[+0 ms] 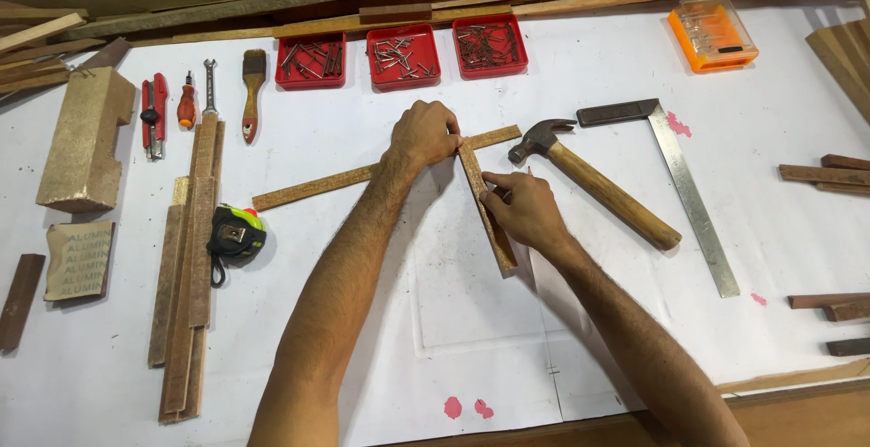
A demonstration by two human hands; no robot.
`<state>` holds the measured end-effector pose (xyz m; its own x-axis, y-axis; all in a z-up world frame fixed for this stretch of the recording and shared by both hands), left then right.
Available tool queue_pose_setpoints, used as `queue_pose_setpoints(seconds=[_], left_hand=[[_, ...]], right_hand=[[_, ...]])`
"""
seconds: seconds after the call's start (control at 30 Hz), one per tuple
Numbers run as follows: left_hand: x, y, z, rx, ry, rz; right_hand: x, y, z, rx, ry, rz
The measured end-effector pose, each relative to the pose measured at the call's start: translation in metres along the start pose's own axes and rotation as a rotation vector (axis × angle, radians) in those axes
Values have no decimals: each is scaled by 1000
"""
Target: Measure, align, and nail wooden strips to assemble a small structure on a workbench.
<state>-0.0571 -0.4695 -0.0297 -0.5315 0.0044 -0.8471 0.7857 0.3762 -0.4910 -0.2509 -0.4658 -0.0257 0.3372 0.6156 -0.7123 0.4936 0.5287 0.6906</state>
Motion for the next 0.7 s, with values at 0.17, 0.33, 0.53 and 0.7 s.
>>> queue_pose_setpoints(seconds=[0.17, 0.33, 0.53, 0.7], left_hand=[[-3, -4, -3, -32, 28, 1], [-5, -10, -4, -40, 5, 21], [5, -15, 2, -16, -16, 62], [-4, -23, -1, -72, -5, 139]], right_hand=[[1, 6, -3, -19, -22, -20], [1, 10, -4, -29, -27, -54], [1, 19, -4, -46, -14, -96], [-4, 10, 13, -64, -28, -176]])
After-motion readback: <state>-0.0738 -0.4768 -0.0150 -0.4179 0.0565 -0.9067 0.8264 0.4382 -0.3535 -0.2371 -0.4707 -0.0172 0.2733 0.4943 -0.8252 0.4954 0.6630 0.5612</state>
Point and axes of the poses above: each hand's wrist, its own z-axis towards the middle knuckle, its own x-axis out of the palm, y = z × x, the point moved 10 cm from there along z, towards the middle knuckle, and after that the axes turned 7 degrees about y, right-handed, at the moved point
